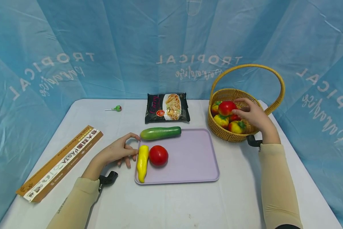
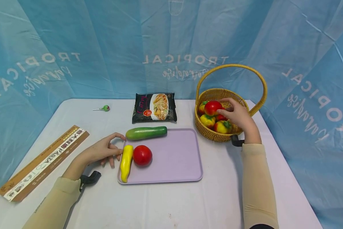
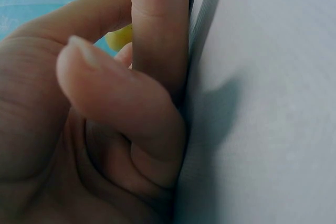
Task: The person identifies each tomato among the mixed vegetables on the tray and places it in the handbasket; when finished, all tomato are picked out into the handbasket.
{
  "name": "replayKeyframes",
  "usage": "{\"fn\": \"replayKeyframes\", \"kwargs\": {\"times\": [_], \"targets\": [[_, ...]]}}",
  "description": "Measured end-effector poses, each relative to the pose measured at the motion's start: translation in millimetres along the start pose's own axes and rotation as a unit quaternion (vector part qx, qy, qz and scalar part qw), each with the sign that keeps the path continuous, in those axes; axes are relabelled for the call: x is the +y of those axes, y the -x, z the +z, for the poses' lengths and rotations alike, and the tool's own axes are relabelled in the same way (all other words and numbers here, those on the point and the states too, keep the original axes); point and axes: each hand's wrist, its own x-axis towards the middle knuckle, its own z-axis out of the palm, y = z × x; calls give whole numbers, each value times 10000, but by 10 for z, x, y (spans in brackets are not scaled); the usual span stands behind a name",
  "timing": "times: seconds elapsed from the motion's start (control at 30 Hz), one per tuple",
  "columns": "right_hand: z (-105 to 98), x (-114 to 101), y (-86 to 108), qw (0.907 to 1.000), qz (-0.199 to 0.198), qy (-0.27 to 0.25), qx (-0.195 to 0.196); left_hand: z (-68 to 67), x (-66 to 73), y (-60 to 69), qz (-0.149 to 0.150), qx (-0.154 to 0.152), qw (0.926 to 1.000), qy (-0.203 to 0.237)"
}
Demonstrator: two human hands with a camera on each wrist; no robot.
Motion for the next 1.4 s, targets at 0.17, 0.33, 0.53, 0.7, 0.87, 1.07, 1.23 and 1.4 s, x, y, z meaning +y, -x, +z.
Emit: {"fn": "replayKeyframes", "kwargs": {"times": [0.17, 0.33, 0.53, 0.7, 0.87, 1.07, 1.23, 1.4], "targets": [[-65, -112, 108, 9997, -164, -151, 11, 1, -5, 1, 37, -6, 10000, -14], [-52, -383, 255, 9973, -544, -452, -206, -2, -8, 2, 39, -12, 10000, -21], [160, -721, 397, 9894, -1214, -563, -562, 13, -24, -7, 29, -14, 10000, 8], [440, -908, 393, 9755, -1785, -508, -1181, 37, -36, -6, 6, -46, 10000, 38], [710, -1101, 341, 9620, -2033, -420, -1775, 37, -29, -7, 16, -49, 10000, 29], [1041, -1251, 256, 9497, -2070, -281, -2334, 20, -9, -21, 13, -5, 10000, 60], [1330, -1327, 240, 9361, -2205, -124, -2737, 16, 0, -10, -14, 3, 10000, 31], [1614, -1381, 237, 9266, -2213, 74, -3041, 9, 10, 10, -32, 36, 10000, -16]]}}
